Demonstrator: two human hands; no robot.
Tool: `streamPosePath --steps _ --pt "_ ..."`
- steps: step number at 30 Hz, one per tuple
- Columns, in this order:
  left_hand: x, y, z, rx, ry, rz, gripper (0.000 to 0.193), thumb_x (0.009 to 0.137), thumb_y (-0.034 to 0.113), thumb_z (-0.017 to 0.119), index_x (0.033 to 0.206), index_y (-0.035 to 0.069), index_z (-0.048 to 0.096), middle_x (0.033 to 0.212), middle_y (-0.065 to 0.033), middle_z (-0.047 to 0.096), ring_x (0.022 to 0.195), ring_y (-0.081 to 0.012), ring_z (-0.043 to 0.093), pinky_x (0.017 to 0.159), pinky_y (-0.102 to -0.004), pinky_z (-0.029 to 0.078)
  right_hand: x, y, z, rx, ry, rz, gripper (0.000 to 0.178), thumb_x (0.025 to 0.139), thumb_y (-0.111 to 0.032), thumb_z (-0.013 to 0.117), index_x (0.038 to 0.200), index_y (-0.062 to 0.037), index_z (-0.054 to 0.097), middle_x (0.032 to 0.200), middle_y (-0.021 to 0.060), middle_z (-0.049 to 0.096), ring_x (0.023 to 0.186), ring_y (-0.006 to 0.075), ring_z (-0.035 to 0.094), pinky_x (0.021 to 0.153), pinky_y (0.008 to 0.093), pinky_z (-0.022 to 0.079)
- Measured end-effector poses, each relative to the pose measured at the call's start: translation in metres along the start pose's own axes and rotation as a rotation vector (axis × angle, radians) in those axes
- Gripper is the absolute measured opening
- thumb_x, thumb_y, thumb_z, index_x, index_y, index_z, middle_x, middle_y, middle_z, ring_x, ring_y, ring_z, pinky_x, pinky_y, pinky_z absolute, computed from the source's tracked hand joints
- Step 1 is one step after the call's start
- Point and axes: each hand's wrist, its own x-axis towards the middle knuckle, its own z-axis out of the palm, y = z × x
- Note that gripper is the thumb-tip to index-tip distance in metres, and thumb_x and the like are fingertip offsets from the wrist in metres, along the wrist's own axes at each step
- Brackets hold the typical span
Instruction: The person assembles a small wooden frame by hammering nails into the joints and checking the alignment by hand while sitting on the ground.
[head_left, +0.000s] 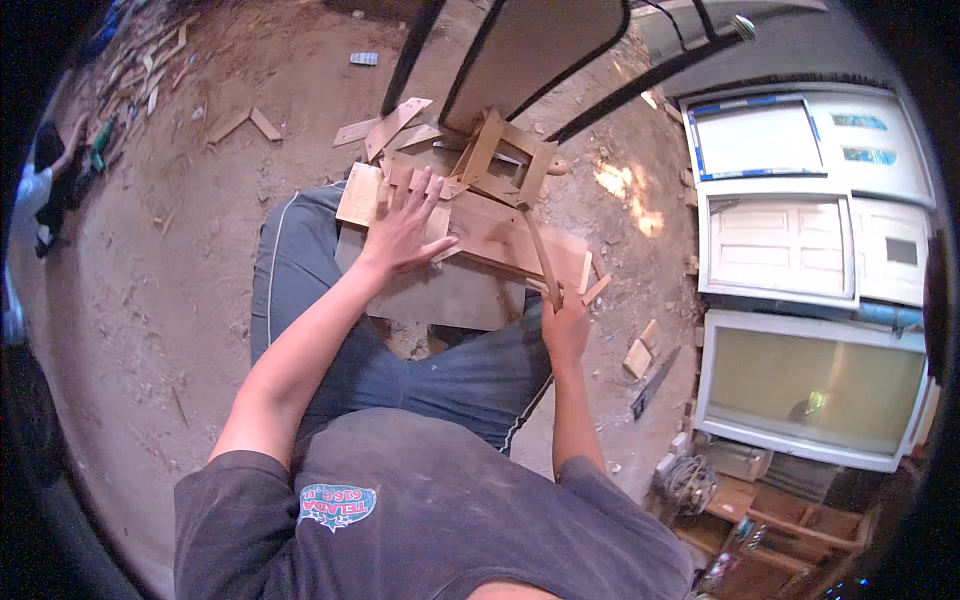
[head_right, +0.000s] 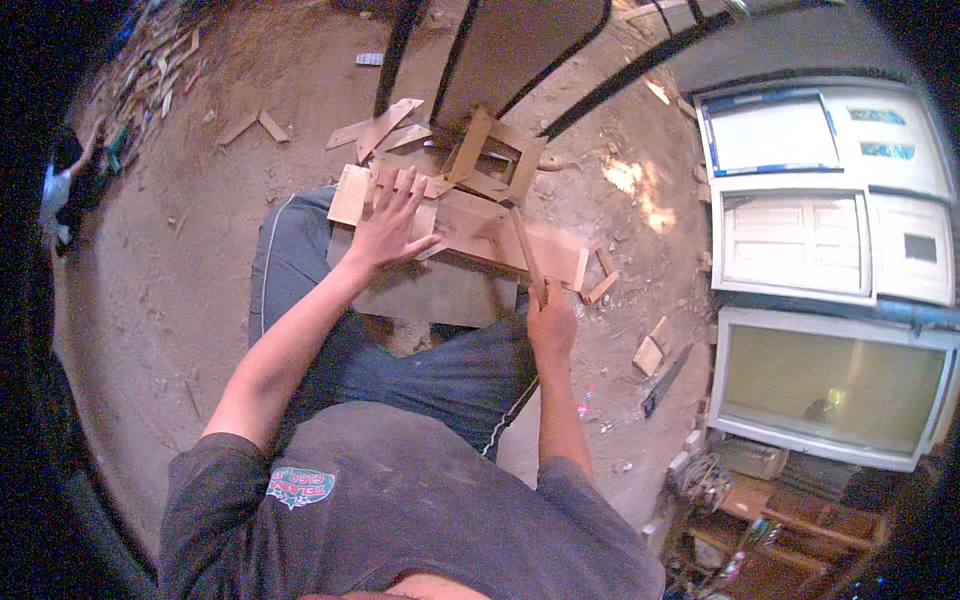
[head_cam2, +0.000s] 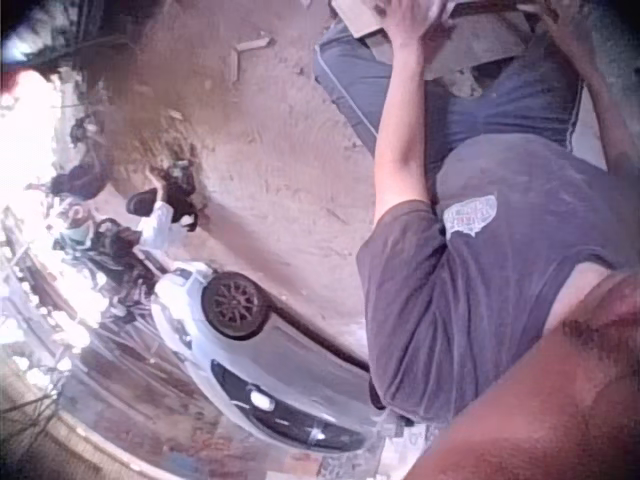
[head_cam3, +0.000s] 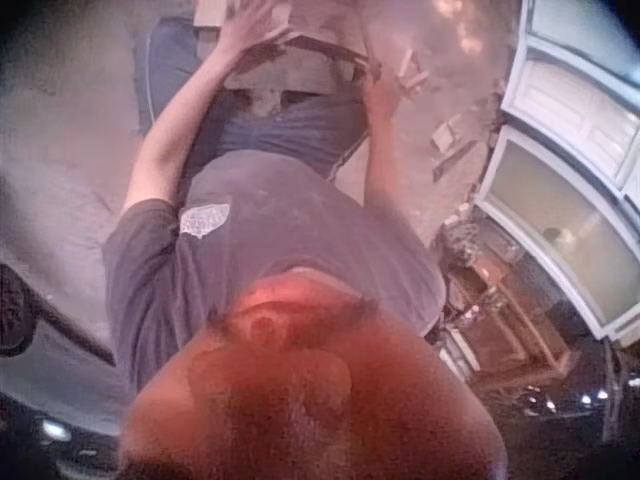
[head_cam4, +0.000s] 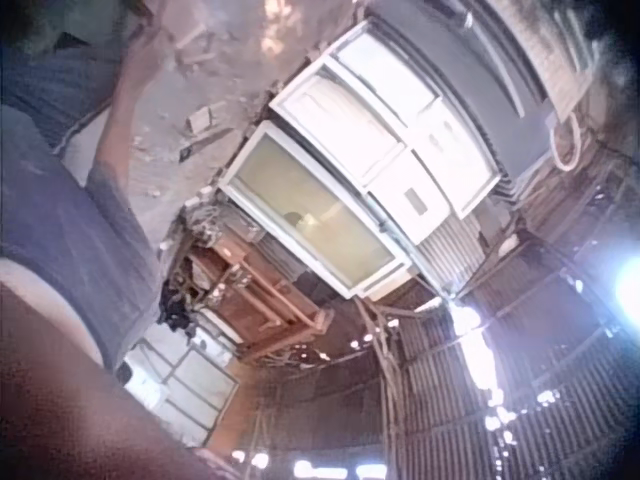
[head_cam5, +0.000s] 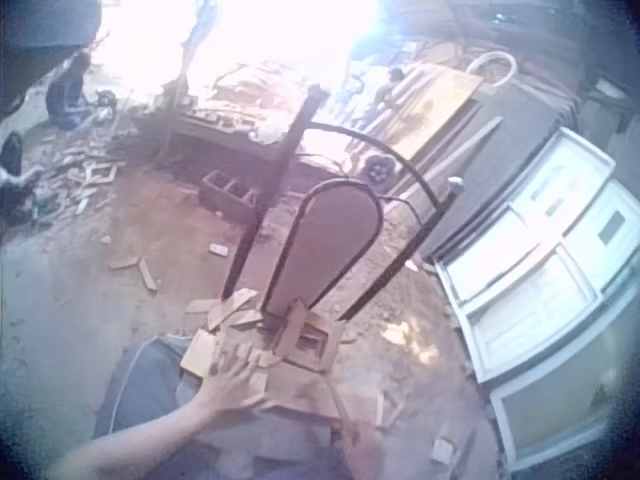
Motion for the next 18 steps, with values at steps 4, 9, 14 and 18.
streamPosePath --steps 4,9,14,18 --pt "-0.035 -0.006 -0.027 -0.075 -0.16 0.206 0.093 0.09 0.067 0.062 0.16 0.011 0.036 0.168 -0.0106 0.03 0.157 -0.0294 0.022 0.125 -0.0529 0.014 -0.022 0.035 0.017 -0.021 0.088 0.107 0.029 0.088 -0.016 0.074 0.114 -0.0098 0.062 0.095 0.0194 0.073 0.087 0.0447 0.07 0.073 0.0561 0.054" --pt "-0.046 -0.012 -0.018 0.034 -0.102 0.269 0.062 0.089 0.043 0.072 0.139 0.011 0.054 0.143 -0.0079 0.054 0.133 -0.0277 0.049 0.112 -0.0477 0.035 -0.02 0.027 0.041 -0.084 0.103 0.079 0.028 0.087 -0.023 0.077 0.104 -0.0086 0.061 0.094 0.0166 0.071 0.09 0.0406 0.07 0.075 0.0537 0.054" --pt "-0.034 -0.009 -0.02 0.079 0.0 0.304 0.05 0.082 0.036 0.078 0.121 0.013 0.058 0.118 -0.0041 0.061 0.116 -0.0229 0.057 0.103 -0.0465 0.038 -0.02 0.024 0.039 -0.085 0.124 0.05 0.03 0.082 -0.022 0.079 0.101 -0.009 0.059 0.094 0.0144 0.067 0.092 0.039 0.069 0.077 0.0508 0.055" --pt "-0.017 -0.013 -0.031 0.052 0.095 0.253 0.041 0.087 0.028 0.075 0.122 0.012 0.058 0.113 -0.005 0.064 0.109 -0.0239 0.061 0.102 -0.0461 0.038 -0.024 0.035 0.044 -0.103 0.12 0.081 0.031 0.08 -0.02 0.079 0.098 -0.008 0.057 0.095 0.0144 0.066 0.092 0.0376 0.069 0.077 0.0502 0.056"
